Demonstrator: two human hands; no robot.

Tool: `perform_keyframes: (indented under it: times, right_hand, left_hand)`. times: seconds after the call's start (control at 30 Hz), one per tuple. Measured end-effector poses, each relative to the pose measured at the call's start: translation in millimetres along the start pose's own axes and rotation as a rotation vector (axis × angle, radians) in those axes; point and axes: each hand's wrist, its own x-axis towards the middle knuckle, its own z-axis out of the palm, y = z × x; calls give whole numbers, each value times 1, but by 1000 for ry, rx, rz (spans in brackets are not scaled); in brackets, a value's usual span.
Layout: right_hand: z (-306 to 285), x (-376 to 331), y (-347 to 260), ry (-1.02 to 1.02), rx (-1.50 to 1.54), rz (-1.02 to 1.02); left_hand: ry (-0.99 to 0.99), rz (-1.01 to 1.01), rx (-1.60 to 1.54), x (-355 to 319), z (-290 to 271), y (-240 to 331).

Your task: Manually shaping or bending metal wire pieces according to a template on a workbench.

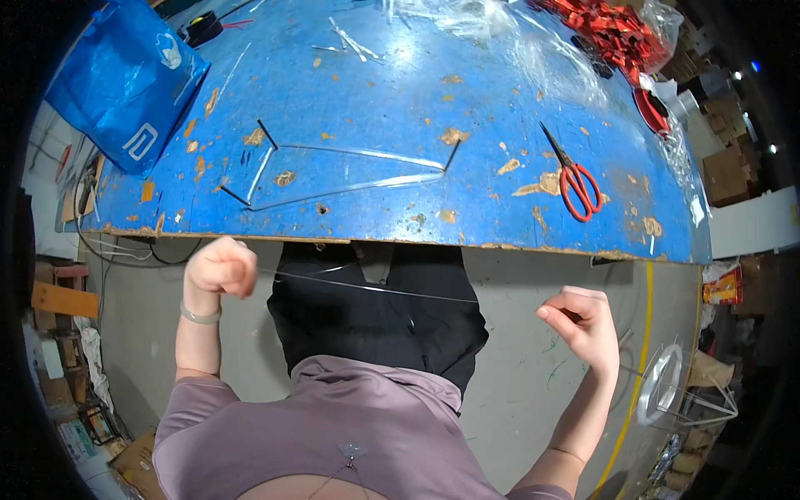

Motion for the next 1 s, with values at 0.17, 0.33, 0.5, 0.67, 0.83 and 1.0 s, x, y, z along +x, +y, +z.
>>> perform_keyframes:
  times: [0.17, 0.33, 0.5, 0.67, 0.83, 1.0]
  right_hand:
    - [13, 55, -30, 12, 38, -189]
    - [16, 113, -57, 77, -66, -261]
    - [16, 199, -46, 239, -192, -300]
    - [14, 251, 9, 316, -313, -198]
    - [-6, 202, 59, 256, -395, 178]
    - [-25, 116, 92, 252, -328, 270]
  left_hand:
    - [134, 126, 79, -31, -47, 8]
    - [286, 249, -34, -37, -103, 25]
    - [504, 223, -203, 5, -142, 43]
    - [958, 281, 1268, 56, -142, 19]
    - [829, 416, 1687, 60, -134, 21]
    - [881, 458, 1540, 33, -103, 74]
